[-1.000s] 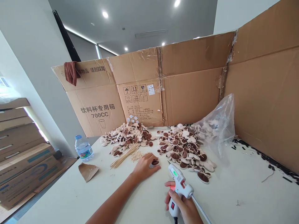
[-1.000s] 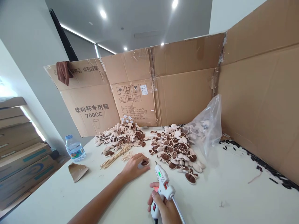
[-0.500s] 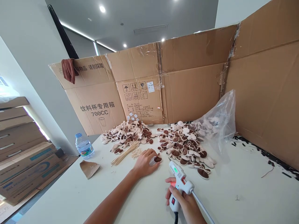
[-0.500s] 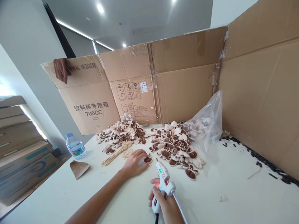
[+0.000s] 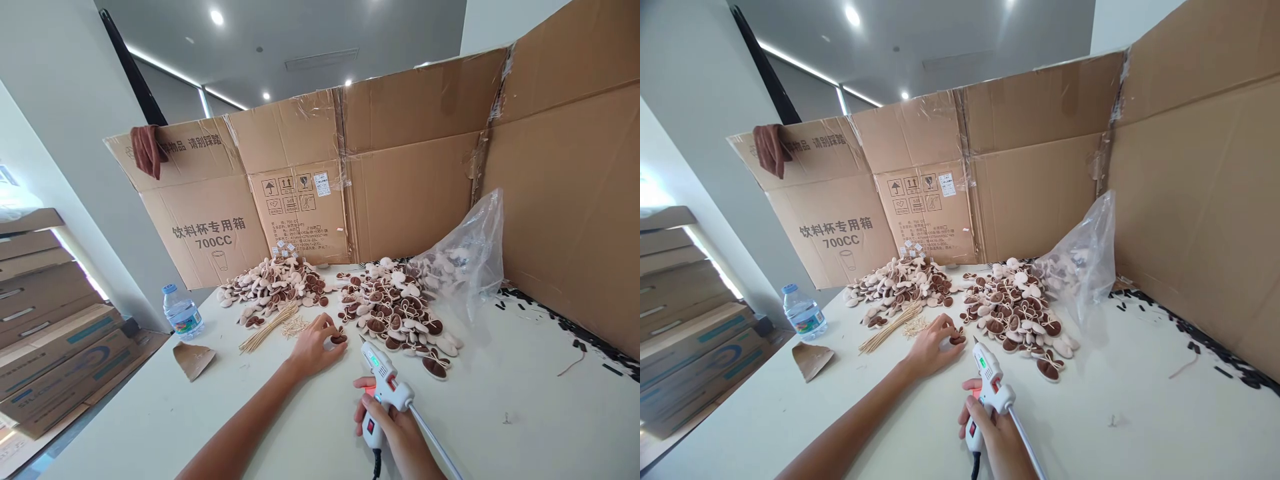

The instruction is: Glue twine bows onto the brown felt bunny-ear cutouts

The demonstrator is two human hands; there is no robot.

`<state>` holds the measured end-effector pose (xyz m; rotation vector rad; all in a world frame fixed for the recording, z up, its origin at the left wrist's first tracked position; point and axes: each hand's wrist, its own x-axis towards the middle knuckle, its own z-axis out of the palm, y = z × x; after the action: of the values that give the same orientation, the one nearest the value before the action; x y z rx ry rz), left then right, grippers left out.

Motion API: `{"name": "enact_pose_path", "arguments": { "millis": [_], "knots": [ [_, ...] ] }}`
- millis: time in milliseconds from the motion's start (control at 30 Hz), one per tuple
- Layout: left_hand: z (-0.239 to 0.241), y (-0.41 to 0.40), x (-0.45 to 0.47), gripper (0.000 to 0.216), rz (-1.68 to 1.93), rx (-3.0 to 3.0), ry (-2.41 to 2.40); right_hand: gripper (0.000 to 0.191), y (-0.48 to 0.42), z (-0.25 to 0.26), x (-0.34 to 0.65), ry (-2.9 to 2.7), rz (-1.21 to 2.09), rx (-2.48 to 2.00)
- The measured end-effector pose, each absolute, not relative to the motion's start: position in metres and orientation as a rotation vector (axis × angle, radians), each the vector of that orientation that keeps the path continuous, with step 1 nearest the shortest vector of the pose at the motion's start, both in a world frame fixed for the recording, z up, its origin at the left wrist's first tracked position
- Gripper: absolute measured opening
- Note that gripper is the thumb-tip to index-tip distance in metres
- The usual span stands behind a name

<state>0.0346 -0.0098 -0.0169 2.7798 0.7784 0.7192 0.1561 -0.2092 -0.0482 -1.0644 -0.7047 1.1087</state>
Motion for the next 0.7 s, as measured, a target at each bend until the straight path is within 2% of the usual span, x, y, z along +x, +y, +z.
{"name": "enact_pose_path", "arguments": {
  "millis": [133, 300, 433, 700],
  "knots": [
    [-0.021, -0.012, 0.040, 0.021, 0.715, 2.784, 0.874, 0.065, -0.209, -0.049, 0.155, -0.687, 1.115, -1.058],
    [-0.024, -0.014, 0.042, 0.013, 0.802, 2.686, 0.890, 0.062, -0.208, -0.052, 0.154, -0.707, 1.074, -1.066],
    [-0.013, -0.006, 0.048, 0.008, 0.914, 2.521, 0.818, 0.067, -0.209, -0.051, 0.154, -0.728, 1.092, -1.078],
    [0.014, 0.018, 0.099, 0.018, 0.971, 2.457, 0.895, 0.064, -0.211, -0.049, 0.156, -0.750, 1.095, -1.079]
  ]
}}
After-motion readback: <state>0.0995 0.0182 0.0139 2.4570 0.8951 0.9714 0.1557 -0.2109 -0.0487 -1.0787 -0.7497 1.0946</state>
